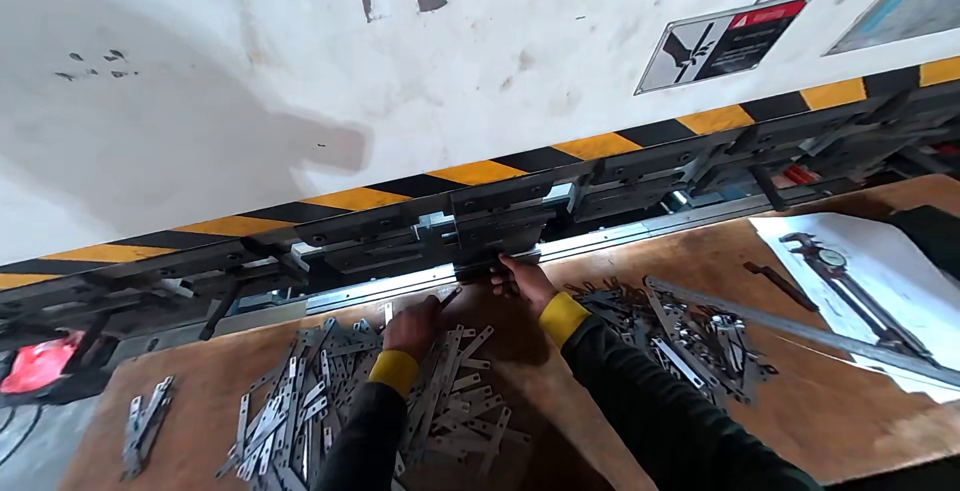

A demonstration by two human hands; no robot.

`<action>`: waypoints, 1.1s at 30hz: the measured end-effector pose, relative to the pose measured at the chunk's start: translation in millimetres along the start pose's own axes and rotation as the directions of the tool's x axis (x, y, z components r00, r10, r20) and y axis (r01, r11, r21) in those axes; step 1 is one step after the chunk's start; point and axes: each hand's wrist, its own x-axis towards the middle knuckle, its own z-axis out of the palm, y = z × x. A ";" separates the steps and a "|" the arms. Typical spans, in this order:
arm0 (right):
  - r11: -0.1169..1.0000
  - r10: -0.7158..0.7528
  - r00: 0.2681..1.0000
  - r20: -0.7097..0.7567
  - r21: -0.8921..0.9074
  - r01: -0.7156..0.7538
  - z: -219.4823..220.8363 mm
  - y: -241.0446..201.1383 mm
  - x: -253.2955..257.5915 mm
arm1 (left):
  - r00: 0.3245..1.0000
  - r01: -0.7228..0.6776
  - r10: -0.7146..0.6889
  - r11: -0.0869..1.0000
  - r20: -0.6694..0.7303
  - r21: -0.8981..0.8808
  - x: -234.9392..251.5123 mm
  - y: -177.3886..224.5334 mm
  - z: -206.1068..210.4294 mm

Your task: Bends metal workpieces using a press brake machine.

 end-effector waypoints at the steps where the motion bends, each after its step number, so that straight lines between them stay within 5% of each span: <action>1: 1.000 0.008 1.000 0.011 0.000 -0.008 -1.1 0.9 1.9 | 0.999 0.018 -0.026 0.976 -0.031 -0.215 -5.9 -1.7 2.6; 3: 1.000 0.019 1.000 0.023 -0.001 -0.019 -1.7 1.3 4.8 | 0.994 -0.046 -0.030 0.774 -0.109 -0.631 -18.2 -4.2 16.9; 5: 1.000 0.030 0.999 0.027 0.001 -0.030 -1.4 -0.2 6.2 | 0.990 -0.078 -0.061 0.510 -0.126 -0.857 -37.8 3.8 27.1; 8: 0.999 0.031 0.999 0.032 0.006 -0.031 -2.2 -1.0 7.0 | 0.994 -0.082 -0.054 0.178 -0.093 -0.981 -71.1 19.9 34.8; 12: 1.000 0.027 0.999 -0.018 0.004 -0.027 1.4 -2.1 4.8 | 0.999 -0.046 -0.010 -0.059 -0.046 -0.997 -103.4 30.5 40.9; 25: 0.999 -0.045 0.982 -0.183 0.022 0.050 1.0 10.6 4.1 | 0.999 0.017 0.038 -0.083 0.014 -0.996 -169.1 45.3 86.5; 33: 0.986 -0.157 0.935 -0.317 0.009 0.168 -51.5 27.6 -12.8 | 0.998 -0.053 0.030 -0.031 -0.054 -0.998 -175.5 44.8 94.9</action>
